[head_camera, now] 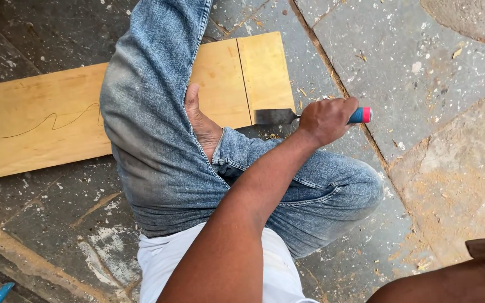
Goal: The person is using a chisel and a wooden mallet to carve or shape a piece of wood while sitting on the floor.
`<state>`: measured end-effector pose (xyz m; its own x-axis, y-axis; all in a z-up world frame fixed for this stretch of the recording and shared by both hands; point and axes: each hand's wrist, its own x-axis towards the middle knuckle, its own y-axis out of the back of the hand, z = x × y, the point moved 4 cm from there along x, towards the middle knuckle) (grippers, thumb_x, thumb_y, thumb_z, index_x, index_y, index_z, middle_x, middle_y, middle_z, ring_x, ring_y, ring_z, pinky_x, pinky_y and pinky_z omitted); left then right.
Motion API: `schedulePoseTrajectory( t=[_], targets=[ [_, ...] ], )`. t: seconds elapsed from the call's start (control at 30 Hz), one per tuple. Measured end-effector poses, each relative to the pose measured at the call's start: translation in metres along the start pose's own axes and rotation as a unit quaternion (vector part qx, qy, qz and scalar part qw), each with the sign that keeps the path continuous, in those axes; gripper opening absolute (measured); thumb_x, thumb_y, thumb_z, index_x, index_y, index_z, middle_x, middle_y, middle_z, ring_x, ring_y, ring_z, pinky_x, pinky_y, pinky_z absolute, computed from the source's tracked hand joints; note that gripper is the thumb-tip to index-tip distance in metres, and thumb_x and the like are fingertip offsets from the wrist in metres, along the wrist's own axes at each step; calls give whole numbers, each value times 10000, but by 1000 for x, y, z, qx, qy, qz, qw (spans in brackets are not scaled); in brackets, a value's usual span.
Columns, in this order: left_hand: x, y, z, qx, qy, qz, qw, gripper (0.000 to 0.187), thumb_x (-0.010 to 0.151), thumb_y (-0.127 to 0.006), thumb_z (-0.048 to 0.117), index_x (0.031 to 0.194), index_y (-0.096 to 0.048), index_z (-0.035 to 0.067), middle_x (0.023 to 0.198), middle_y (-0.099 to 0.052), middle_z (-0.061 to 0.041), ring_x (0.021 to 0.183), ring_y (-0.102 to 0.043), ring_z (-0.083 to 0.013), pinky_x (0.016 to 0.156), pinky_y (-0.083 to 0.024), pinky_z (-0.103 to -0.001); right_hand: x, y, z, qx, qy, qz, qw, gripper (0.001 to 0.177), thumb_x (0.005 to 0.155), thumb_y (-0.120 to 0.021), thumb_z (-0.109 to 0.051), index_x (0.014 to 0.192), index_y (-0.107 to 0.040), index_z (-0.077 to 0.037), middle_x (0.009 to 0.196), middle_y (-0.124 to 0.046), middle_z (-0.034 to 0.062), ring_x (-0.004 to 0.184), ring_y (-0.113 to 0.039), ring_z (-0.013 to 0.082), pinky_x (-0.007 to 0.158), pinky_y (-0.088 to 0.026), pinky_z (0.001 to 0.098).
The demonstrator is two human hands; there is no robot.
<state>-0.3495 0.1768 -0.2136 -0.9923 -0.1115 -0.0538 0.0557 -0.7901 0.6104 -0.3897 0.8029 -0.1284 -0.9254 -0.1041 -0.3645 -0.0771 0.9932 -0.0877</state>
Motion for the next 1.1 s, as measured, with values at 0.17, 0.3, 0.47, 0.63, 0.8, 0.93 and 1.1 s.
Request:
schedulePoseTrajectory(
  t=[0.17, 0.3, 0.47, 0.63, 0.8, 0.93, 1.1],
  targets=[
    [1, -2, -2, -4, 4, 12, 1000, 337, 840, -793, 324, 1019, -563, 153, 752, -693, -61, 661, -739, -242, 492, -569, -446, 40, -234, -5, -90, -87, -25, 992, 287, 999, -655, -139, 1213, -499, -28, 966, -601, 89, 741, -609, 189, 645, -535, 330],
    [-1, -12, -8, -2, 9, -5, 1000, 247, 891, -764, 259, 1024, -580, 162, 774, -709, -56, 686, -748, -241, 536, -585, -448, -46, -453, 24, -149, -154, -38, 976, 336, 933, -675, -121, 1207, -496, -48, 913, -615, 83, 680, -615, 186, 583, -546, 340],
    [-5, -2, -5, -4, 2, 8, 1000, 258, 845, -774, 247, 1010, -593, 165, 788, -721, -63, 710, -753, -272, 565, -586, -474, -47, -401, 1, -143, -147, -29, 978, 428, 899, -694, -134, 1281, -518, -51, 922, -639, 83, 680, -627, 176, 595, -563, 336],
    [-2, -2, -4, -2, 4, 0, 1000, 278, 836, -771, 255, 1020, -590, 153, 800, -719, -70, 718, -753, -277, 553, -580, -482, -31, -344, -30, -25, -15, 100, 995, 427, 980, -731, -196, 1329, -556, -25, 908, -642, 82, 729, -630, 169, 664, -582, 336],
    [-3, -10, -6, 7, 19, -15, 1000, 168, 895, -714, 213, 1013, -607, 162, 790, -716, -66, 703, -751, -268, 530, -575, -477, -45, -400, 29, -79, -120, 79, 986, 260, 997, -683, -197, 1146, -526, -53, 793, -605, 62, 598, -622, 169, 541, -543, 313],
    [-5, -1, -5, 5, 13, -11, 1000, 123, 916, -688, 211, 1003, -617, 160, 777, -716, -71, 704, -749, -278, 541, -573, -483, -50, -415, 40, -208, -245, -61, 945, 334, 876, -676, -142, 1154, -506, -70, 761, -610, 56, 542, -613, 171, 495, -535, 314],
    [-2, -18, -15, 20, 24, -12, 999, 124, 894, -682, 251, 974, -631, 170, 781, -720, -78, 710, -753, -290, 559, -575, -498, -43, -392, 46, -131, -207, -60, 968, 333, 962, -694, -203, 1129, -498, 10, 857, -624, 79, 646, -619, 157, 549, -548, 312]
  ],
)
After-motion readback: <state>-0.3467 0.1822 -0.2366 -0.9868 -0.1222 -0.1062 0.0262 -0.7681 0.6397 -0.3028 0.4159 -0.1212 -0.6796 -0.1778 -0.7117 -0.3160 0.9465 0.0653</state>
